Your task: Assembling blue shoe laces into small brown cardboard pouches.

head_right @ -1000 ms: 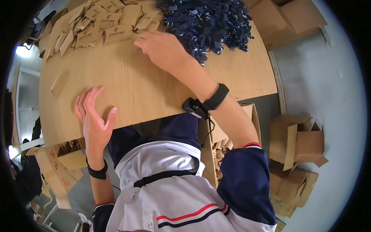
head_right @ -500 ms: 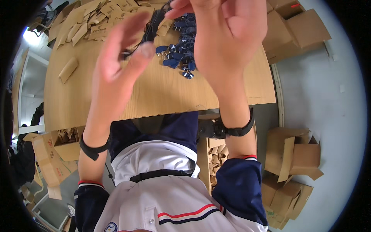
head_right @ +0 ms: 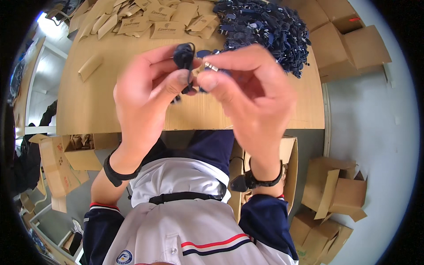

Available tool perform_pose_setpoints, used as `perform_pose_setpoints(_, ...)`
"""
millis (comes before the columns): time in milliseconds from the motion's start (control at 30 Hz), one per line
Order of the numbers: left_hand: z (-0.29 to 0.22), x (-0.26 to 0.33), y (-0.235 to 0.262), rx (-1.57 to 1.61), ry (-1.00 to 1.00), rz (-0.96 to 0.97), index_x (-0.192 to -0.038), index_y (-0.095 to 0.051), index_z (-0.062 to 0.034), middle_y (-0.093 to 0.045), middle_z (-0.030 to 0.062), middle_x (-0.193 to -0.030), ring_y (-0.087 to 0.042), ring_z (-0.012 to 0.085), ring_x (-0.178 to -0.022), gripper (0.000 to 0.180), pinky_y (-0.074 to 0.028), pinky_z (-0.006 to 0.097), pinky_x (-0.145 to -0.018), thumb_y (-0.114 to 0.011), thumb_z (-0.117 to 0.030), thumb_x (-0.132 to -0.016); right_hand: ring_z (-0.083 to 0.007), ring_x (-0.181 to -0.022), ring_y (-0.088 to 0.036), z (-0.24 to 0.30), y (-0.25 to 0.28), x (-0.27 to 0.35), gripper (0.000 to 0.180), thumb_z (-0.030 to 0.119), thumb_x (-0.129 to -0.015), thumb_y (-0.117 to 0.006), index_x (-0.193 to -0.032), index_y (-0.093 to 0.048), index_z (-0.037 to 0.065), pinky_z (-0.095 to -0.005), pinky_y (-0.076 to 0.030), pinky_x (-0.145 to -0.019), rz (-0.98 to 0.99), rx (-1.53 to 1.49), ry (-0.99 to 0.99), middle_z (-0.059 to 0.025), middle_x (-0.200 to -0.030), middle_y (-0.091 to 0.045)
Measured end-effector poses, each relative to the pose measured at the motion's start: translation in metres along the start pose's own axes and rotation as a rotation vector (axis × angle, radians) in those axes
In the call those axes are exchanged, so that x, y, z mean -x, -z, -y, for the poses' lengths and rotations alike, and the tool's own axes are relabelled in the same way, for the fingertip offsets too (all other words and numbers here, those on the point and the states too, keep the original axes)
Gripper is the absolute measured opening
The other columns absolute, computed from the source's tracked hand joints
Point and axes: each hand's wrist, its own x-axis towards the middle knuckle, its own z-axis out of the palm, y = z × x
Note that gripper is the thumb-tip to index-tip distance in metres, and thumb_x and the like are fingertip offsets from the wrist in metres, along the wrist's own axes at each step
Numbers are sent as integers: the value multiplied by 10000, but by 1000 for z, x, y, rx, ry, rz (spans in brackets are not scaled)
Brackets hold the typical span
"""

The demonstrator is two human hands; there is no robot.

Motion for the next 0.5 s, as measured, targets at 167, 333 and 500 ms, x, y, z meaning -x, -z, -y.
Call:
perform_pose_setpoints(167, 0, 5, 9, -486, -192, 97, -1310, -503, 24, -684, 192, -1150, -686, 186, -976, 459, -538, 273, -842, -595, 103, -868, -92, -828, -620, -8, -7, 8, 324, -2, -877, -685, -1181, -576, -29, -207, -511, -708, -36, 4, -366, -73, -969, -654)
perform_pose_setpoints(333, -16, -15, 16, -831, -88, 239, -1378, -422, -30, -661, 159, -1204, -669, 271, -1057, 468, -518, 340, -896, -478, 44, -919, -97, -869, -596, -27, -1, 9, 223, 3, -915, -628, -1134, -593, -19, -233, -494, -769, -70, 43, -204, -53, -987, -643)
perform_pose_setpoints(500, 17, -116, 67, -1582, -101, 490, -1347, -422, -11, -571, 188, -1291, -554, 346, -1181, 500, -452, 416, -979, -455, 58, -853, -146, -886, -600, -28, 19, -3, 167, 34, -921, -616, -1083, -611, -6, -263, -482, -795, 0, 572, 74, -73, -1004, -638)
